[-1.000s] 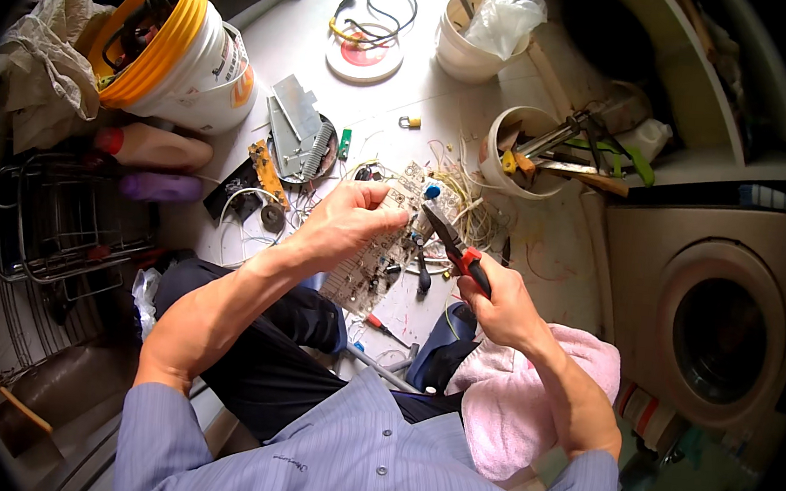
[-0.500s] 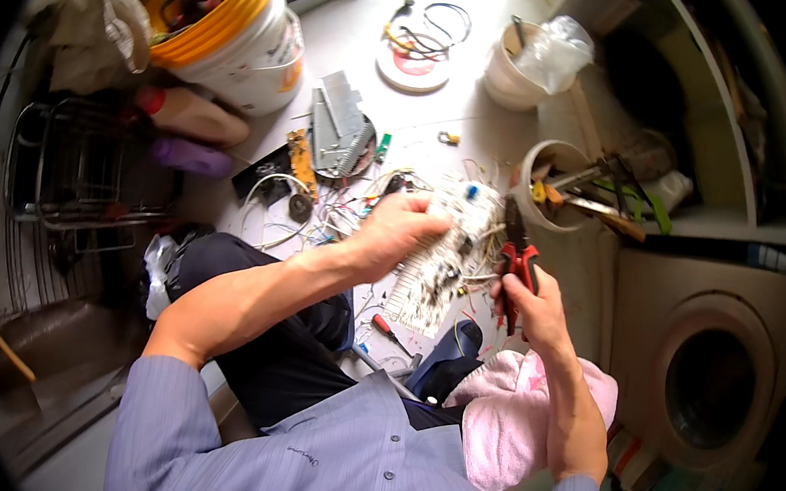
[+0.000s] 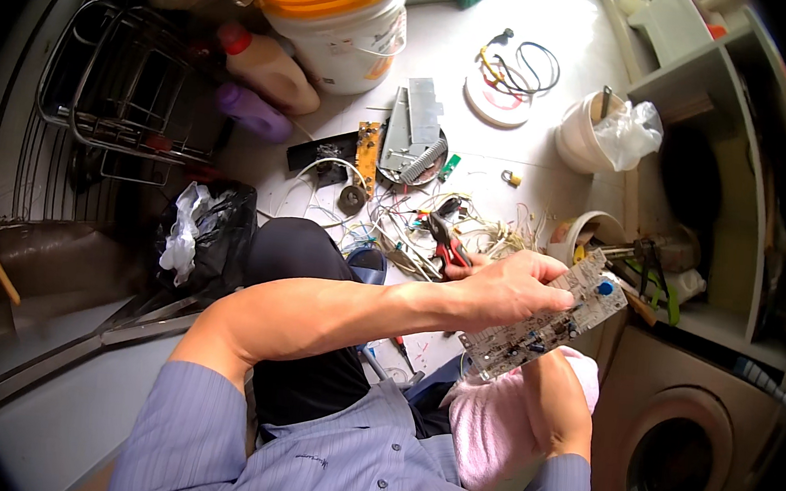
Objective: The person uses pliers to cut wires and detach components from a circuit board while sitting on the floor. They move different parts of the wiring aside and handle the board by hand to access different sections.
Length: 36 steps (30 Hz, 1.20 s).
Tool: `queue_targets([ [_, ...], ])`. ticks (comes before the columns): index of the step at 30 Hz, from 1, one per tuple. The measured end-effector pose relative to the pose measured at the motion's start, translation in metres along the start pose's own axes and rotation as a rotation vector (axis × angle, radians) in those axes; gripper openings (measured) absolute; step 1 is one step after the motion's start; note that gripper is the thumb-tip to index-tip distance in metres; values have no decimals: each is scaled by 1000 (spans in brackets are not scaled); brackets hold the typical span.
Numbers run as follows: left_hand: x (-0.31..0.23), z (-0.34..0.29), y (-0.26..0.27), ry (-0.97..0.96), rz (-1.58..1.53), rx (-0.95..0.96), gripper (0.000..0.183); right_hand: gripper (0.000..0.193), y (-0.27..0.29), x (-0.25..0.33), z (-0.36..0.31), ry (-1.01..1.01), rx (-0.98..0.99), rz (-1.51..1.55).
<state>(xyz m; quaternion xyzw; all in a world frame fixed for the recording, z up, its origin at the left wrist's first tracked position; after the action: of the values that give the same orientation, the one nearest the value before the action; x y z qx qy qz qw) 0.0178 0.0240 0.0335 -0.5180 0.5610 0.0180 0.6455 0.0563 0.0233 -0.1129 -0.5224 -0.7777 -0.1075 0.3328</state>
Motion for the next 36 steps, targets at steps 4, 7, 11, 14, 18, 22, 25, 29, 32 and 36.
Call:
queue_targets([
  [4, -20, 1, 2, -97, -45, -46, 14, 24, -12, 21, 14, -66, -45, 27],
  [7, -24, -9, 10, -75, -80, -119, 15, 24, -22, 24, 22, -19, -42, 144],
  [11, -30, -10, 7, -111, -24, -133, 17, 28, -8, 24, 13, 46, -58, 198],
  [14, -21, -8, 7, -73, -86, -100, 18, 31, 5, 27, 8, 125, -48, 239],
  [18, -13, -5, 19, -55, -184, -62, 24, 35, 35, 41, -21, 354, -3, 316],
  [22, -11, -2, 36, -56, -196, -154, 24, 31, 79, 64, -77, 338, -108, 126],
  [25, -7, -8, 46, -23, -325, -215, 24, 21, 90, 76, -111, 365, -201, 3],
  [29, -4, -2, 48, -62, -311, -230, 25, 23, 86, 82, -160, 437, -200, -96],
  [32, 2, 1, 51, -57, -195, -305, 24, 28, 73, 76, -181, 389, -115, -67],
  [36, 1, 5, 52, -124, 104, -330, 22, 26, 56, 60, -191, 297, 34, -14],
])
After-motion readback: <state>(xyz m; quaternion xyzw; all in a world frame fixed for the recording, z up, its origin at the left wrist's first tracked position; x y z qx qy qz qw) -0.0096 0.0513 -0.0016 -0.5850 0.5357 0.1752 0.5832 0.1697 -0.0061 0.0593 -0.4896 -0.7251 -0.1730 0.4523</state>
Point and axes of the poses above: each hand's wrist, its own z-axis towards the middle knuckle, its own y-axis out of the back of the hand, x = y × z, the point moved 7 cm from there along z, towards the middle knuckle, and after that the axes turned 5 degrees about x, right-handed, at the moved point
